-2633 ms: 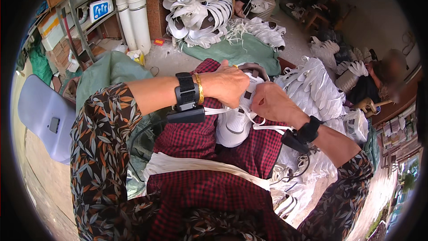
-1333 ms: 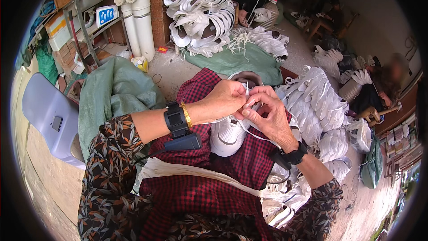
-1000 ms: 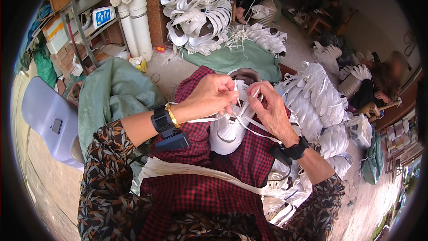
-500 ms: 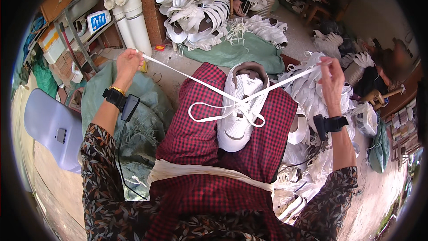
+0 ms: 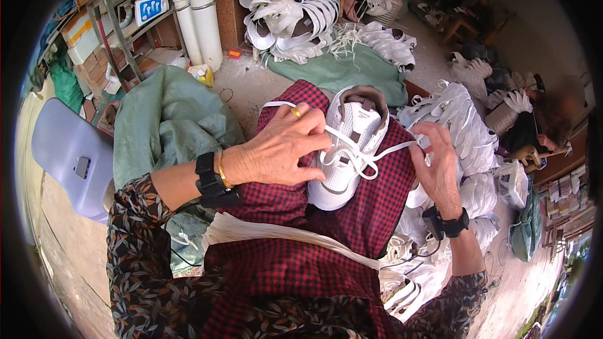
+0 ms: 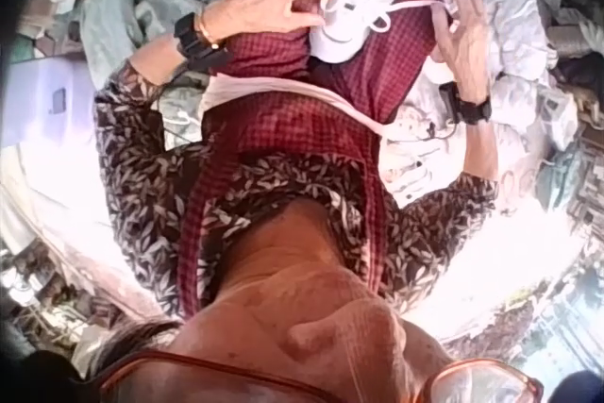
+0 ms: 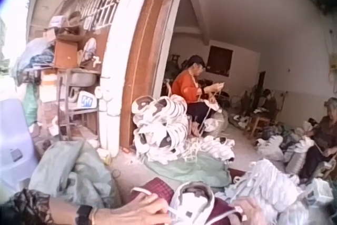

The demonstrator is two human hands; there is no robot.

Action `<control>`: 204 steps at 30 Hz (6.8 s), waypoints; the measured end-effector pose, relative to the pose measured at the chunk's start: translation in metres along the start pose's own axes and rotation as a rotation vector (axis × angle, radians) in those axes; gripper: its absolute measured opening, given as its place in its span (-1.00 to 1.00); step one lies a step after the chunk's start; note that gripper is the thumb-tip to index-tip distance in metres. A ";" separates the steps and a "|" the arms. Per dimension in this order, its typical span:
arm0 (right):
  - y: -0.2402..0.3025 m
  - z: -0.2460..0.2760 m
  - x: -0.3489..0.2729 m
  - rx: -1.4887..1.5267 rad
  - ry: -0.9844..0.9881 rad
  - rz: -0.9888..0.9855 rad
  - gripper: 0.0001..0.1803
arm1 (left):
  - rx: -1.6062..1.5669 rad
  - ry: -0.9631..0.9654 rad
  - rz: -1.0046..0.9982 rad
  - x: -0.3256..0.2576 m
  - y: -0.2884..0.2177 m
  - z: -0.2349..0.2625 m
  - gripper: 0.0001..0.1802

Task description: The person laces a shoe by hand, threading a lace through the eyelets, pulling it taut, and tying the ends into a bow. After completing the lacing, the person sets the shoe aside and picks up another shoe to repeat the process.

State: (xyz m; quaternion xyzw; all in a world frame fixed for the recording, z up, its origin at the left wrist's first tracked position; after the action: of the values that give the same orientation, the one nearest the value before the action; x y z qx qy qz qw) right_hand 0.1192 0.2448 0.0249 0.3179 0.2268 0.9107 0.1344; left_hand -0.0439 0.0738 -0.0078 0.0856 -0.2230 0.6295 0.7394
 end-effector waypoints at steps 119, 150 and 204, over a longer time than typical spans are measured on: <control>0.018 -0.044 -0.024 0.093 0.015 0.003 -0.70 | 0.118 -0.117 0.186 0.018 0.025 -0.017 -0.81; 0.061 -0.084 0.011 -0.104 0.233 0.118 -0.75 | 0.103 -0.203 0.132 0.015 0.038 0.018 -0.70; 0.029 -0.050 0.008 0.027 0.275 0.222 -0.70 | -0.058 -0.090 -0.108 0.033 0.013 -0.013 -0.68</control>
State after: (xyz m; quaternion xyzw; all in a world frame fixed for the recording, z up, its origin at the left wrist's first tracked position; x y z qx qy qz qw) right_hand 0.0778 0.2067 0.0084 0.2150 0.2186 0.9518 -0.0036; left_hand -0.0502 0.1109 -0.0073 0.1040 -0.2693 0.5775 0.7636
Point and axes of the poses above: each hand's wrist, its own x-axis towards the middle knuckle, its own z-axis out of the back of the hand, y = z × x, the point moved 10 cm from there along x, towards the middle knuckle, and after that the axes turned 10 degrees about x, right-handed, at the moved point
